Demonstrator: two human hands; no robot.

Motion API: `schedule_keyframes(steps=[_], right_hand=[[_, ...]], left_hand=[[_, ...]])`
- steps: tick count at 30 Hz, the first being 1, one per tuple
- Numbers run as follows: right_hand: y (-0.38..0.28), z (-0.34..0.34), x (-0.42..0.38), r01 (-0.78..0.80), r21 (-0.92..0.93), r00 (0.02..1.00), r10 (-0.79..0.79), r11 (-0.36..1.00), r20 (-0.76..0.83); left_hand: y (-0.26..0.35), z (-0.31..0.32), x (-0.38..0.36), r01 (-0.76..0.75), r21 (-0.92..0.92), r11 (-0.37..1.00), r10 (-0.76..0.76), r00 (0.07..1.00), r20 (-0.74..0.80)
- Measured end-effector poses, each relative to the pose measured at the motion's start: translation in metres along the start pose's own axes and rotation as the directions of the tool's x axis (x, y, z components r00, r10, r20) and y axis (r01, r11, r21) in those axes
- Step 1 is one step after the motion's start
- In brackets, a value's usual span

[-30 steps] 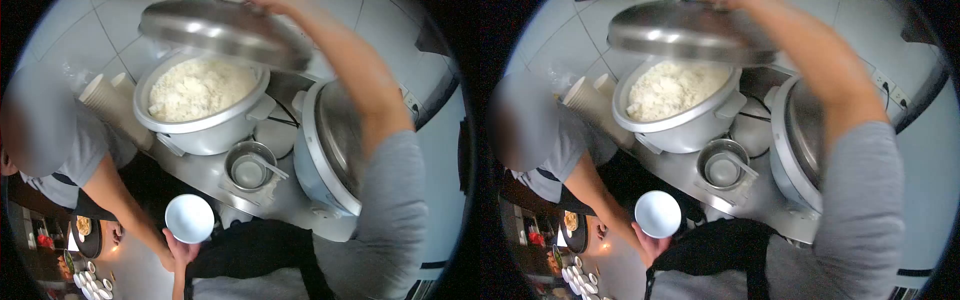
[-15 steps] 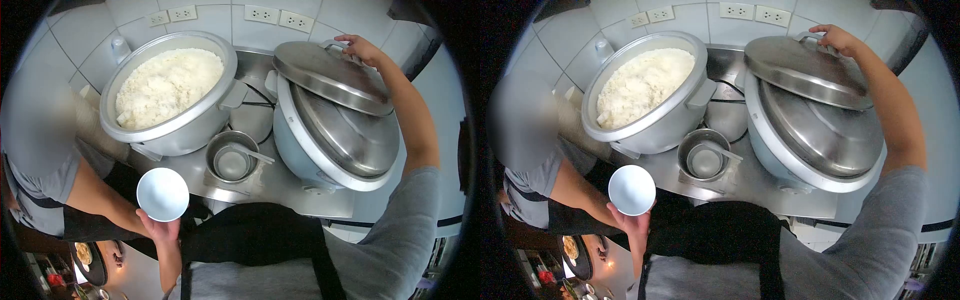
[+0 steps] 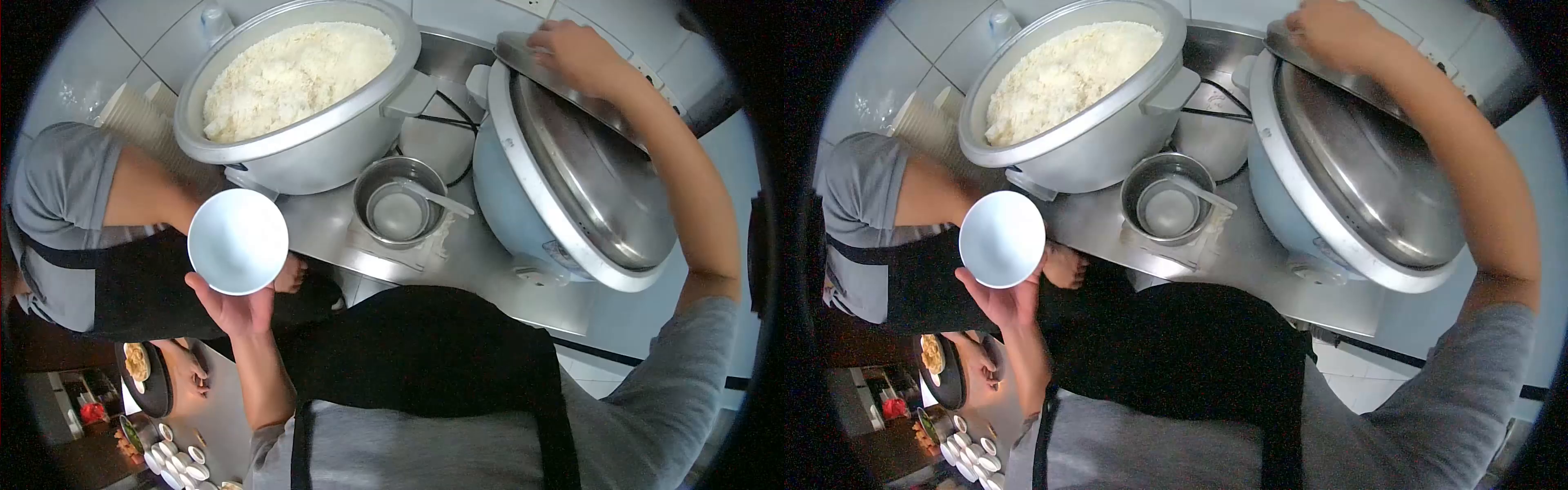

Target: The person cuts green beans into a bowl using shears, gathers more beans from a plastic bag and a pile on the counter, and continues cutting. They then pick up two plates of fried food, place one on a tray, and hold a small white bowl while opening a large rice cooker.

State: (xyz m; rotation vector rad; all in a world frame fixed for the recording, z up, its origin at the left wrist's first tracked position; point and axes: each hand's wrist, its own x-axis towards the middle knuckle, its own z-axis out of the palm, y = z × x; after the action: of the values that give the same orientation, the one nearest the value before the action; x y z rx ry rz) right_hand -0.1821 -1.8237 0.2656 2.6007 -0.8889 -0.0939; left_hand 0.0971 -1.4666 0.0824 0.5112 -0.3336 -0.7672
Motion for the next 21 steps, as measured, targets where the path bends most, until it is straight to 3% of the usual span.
schedule_keyframes(steps=[2,3,4,5,6,7,8,10,13,19,21], right_hand=[[-0.044,-0.018,-0.007,0.033,-0.062,0.999,-0.032,0.998,0.010],[-0.067,-0.007,-0.011,0.111,0.024,0.991,-0.109,0.993,-0.081],[-0.095,0.001,-0.018,0.248,0.183,0.967,-0.232,0.951,-0.105],[-0.118,0.017,-0.023,0.475,0.187,0.877,-0.446,0.860,-0.180],[-0.153,0.039,-0.022,0.381,0.310,0.923,-0.378,0.871,-0.070],[-0.178,0.051,-0.020,0.322,0.306,0.921,-0.371,0.896,0.117],[-0.196,0.060,-0.017,0.270,0.291,0.887,-0.354,0.918,0.296],[-0.214,0.076,-0.007,-0.033,0.267,0.809,-0.131,0.963,0.573],[-0.209,0.147,0.002,0.037,0.397,0.960,-0.143,0.917,0.241],[-0.191,0.054,0.007,0.202,0.060,0.908,-0.210,0.978,0.362],[-0.185,0.037,0.006,0.266,0.042,0.929,-0.268,0.963,0.254]], left_hand=[[0.005,-0.003,0.004,-0.006,0.052,0.999,0.004,0.999,0.042],[0.005,-0.003,0.007,-0.011,0.077,0.997,0.006,0.998,0.066],[0.004,0.002,0.011,-0.018,0.064,0.998,0.013,0.998,0.067],[0.004,0.013,0.016,-0.025,0.055,0.998,0.021,0.997,0.073],[0.004,0.024,0.020,-0.032,0.050,0.998,0.028,0.997,0.076],[0.006,0.032,0.027,-0.046,0.057,0.997,0.038,0.991,0.125],[0.008,0.040,0.035,-0.063,0.064,0.996,0.051,0.983,0.174],[0.013,0.066,0.049,-0.159,0.164,0.974,0.121,0.968,0.218],[0.021,0.080,0.075,-0.317,0.270,0.909,0.237,0.927,0.291],[0.016,0.090,0.132,-0.537,0.389,0.748,0.401,0.833,0.381],[0.011,0.088,0.150,-0.577,0.373,0.727,0.478,0.815,0.329]])
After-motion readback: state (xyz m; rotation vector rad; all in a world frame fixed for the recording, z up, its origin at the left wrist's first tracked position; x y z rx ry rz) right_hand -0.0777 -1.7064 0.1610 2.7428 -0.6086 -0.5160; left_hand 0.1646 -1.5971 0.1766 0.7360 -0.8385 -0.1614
